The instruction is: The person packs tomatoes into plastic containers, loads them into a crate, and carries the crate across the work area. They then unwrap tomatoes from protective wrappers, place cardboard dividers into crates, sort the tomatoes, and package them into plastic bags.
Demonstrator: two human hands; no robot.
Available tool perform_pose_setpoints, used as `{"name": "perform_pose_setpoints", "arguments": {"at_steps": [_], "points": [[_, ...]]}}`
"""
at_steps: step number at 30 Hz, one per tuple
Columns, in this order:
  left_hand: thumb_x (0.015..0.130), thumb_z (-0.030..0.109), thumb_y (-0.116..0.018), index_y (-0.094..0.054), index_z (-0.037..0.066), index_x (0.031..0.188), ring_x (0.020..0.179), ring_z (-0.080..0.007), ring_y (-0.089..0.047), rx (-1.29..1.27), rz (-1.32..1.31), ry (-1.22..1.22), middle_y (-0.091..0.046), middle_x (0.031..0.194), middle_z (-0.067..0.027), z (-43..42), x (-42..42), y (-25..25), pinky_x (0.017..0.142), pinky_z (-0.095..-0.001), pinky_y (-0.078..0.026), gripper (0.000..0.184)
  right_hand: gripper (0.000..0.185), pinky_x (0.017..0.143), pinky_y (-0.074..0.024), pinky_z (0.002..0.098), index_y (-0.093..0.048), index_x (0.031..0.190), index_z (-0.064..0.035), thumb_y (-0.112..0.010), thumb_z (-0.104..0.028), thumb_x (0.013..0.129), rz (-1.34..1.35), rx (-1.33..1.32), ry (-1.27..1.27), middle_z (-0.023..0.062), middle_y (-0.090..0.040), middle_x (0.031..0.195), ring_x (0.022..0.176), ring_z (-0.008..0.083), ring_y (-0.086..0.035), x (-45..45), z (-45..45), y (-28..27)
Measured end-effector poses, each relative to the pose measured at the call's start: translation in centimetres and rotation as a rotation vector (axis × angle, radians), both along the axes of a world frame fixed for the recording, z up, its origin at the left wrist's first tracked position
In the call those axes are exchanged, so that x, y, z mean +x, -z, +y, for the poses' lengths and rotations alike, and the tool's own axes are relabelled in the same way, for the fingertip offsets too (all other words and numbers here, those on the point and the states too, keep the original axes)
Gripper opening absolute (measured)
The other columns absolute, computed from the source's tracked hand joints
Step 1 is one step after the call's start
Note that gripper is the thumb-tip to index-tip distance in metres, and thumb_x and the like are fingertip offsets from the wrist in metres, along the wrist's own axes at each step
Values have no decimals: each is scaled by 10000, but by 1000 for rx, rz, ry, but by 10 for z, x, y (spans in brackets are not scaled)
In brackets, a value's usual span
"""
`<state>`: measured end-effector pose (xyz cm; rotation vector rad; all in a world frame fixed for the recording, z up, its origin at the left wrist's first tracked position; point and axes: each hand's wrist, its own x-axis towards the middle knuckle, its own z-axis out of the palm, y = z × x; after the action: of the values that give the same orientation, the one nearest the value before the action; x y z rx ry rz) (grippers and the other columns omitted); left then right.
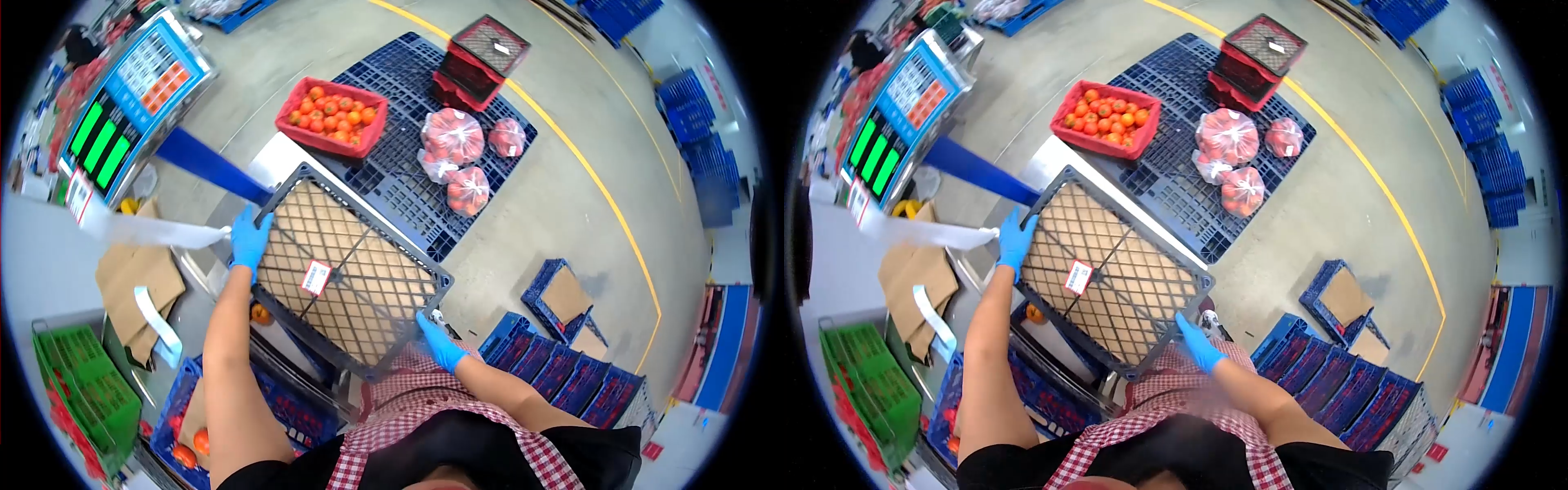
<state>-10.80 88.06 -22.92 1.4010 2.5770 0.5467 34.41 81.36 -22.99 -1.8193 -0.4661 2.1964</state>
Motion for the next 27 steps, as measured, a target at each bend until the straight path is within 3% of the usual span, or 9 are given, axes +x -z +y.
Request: {"name": "perform_pose_setpoints", "arguments": {"at_steps": [1, 2, 4, 10, 12, 18, 19, 22, 27], "points": [[829, 513, -511, -497, -25, 1192, 1049, -398, -501, -127, -266, -108, -524, 1159, -262, 5, -11, 12, 911, -417, -381, 649, 438, 770, -477, 353, -485, 1164, -93, -522, -426, 881, 177, 53, 153, 62, -581, 1052, 911, 199, -575, 2, -1, 26], [832, 540, -495, -555, -39, 1134, 1081, -346, -521, -212, -477, -160, -559, 1134, -245, 8, -32, 38, 929, -374, -382, 655, 461, 740, -472, 340, -498, 1148, -84, -522, -452, 871, 119, 43, 122, 56, -582, 1030, 894, 184, -568, 2, -1, 30], [818, 577, -482, -600, -40, 1063, 1056, -359, -538, -251, -569, -173, -591, 1073, -248, 16, -28, 24, 911, -378, -390, 674, 511, 680, -463, 314, -523, 1117, -67, -523, -504, 853, 7, 12, 58, 43, -583, 985, 860, 153, -554, -2, 1, 31], [786, 664, -427, -637, -23, 983, 962, -408, -562, -455, -240, -162, -613, 966, -260, 35, -10, 7, 839, -426, -413, 745, 537, 666, -461, 308, -506, 1140, -8, -602, -433, 825, -107, 119, 102, 78, -591, 967, 805, 159, -556, -2, 3, 35], [779, 653, -458, -616, -65, 988, 952, -389, -572, -419, -307, -172, -601, 991, -279, 34, -14, 16, 844, -412, -417, 764, 510, 679, -460, 305, -526, 1104, 28, -606, -396, 834, -181, 286, 120, 93, -599, 951, 814, 159, -556, -8, -3, 35], [768, 693, -418, -648, -33, 947, 922, -395, -577, -425, -298, -159, -613, 950, -270, 35, -22, 24, 828, -416, -421, 782, 523, 738, -449, 288, -545, 1099, 64, -581, -396, 852, -30, 241, 174, 102, -610, 982, 838, 165, -566, -7, -4, 40], [775, 686, -412, -647, -37, 943, 924, -401, -574, -437, -290, -145, -611, 955, -271, 35, -29, 31, 827, -418, -421, 779, 545, 785, -442, 307, -543, 1118, 68, -557, -413, 862, -19, 123, 53, 116, -604, 1033, 900, 192, -564, -1, 1, 46], [780, 683, -401, -645, -52, 933, 925, -409, -570, -446, -348, -124, -605, 958, -282, 36, -30, 31, 835, -426, -416, 789, 550, 832, -428, 317, -547, 1115, 69, -540, -423, 868, -90, 242, 4, 138, -599, 1058, 951, 218, -557, 0, 0, 53], [793, 684, -366, -582, -97, 1043, 1058, -418, -508, -471, -375, -188, -547, 1083, -315, 37, -34, 46, 910, -417, -371, 849, 596, 834, -432, 341, -528, 1120, 90, -515, -452, 870, -115, 319, -40, 194, -597, 1065, 971, 252, -565, -3, -7, 66]]}}
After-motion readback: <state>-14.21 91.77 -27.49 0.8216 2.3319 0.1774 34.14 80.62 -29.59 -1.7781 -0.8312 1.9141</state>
